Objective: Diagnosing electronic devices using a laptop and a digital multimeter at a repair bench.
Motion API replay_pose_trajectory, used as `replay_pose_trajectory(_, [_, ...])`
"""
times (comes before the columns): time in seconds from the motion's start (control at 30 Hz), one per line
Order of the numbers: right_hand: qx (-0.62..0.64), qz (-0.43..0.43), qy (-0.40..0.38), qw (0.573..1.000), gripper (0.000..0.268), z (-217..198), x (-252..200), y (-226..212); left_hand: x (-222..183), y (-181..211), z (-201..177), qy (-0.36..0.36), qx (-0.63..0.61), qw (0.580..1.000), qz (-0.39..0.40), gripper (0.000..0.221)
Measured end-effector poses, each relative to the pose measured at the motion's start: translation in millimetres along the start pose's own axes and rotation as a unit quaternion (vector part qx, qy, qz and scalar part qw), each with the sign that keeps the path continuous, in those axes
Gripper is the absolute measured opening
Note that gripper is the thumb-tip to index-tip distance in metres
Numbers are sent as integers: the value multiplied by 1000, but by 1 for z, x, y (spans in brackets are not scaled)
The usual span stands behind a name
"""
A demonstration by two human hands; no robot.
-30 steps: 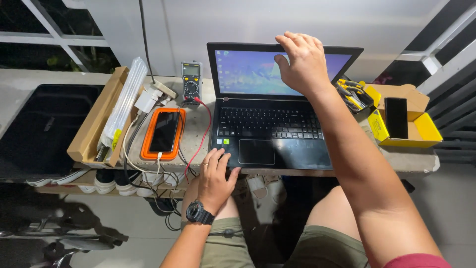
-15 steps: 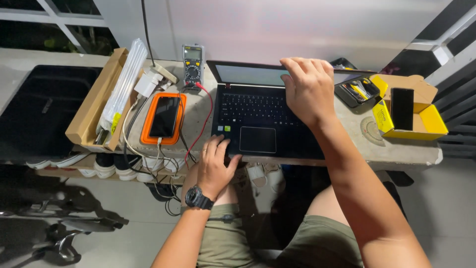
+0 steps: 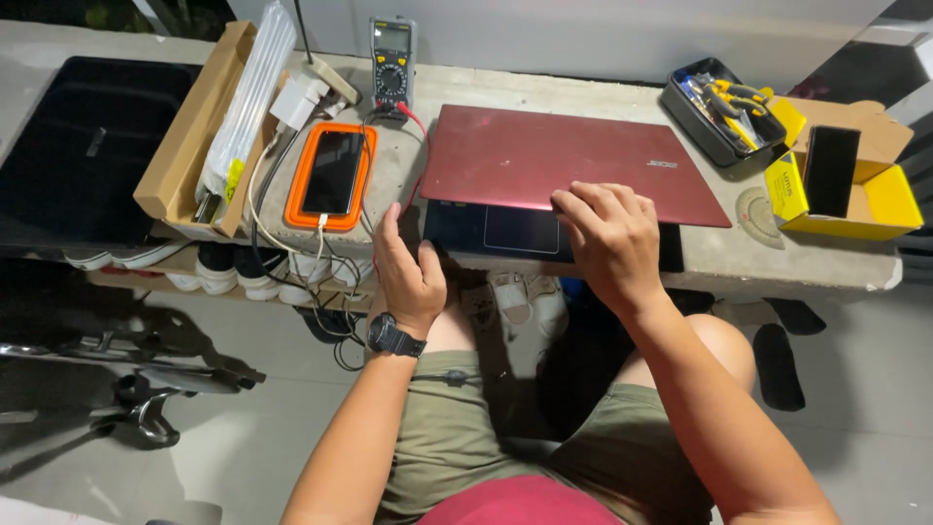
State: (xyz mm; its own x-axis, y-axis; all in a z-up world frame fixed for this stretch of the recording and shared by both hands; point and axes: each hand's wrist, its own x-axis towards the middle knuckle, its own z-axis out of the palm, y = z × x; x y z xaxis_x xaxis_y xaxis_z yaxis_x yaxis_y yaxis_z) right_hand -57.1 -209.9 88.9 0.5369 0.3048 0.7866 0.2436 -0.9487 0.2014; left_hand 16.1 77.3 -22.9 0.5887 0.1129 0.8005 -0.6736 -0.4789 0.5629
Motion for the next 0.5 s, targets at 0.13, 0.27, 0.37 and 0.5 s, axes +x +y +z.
replay_pose_trajectory(0.13, [14, 1, -9, 1000, 27, 11, -25, -7, 5, 10, -8, -8, -2, 999, 36, 63])
replay_pose_trajectory(0.27, [34, 15, -14, 999, 32, 23, -49, -13, 8, 12, -10, -11, 25, 996, 83, 71])
replay_pose_trajectory(0.37, [48, 28, -24, 998, 33, 35, -68, -17, 7, 13, -8, -27, 36, 994, 96, 70])
replay_pose_trajectory(0.5, [59, 42, -38, 997, 32, 43, -82, -21, 3, 12, -3, -62, 58, 992, 97, 66])
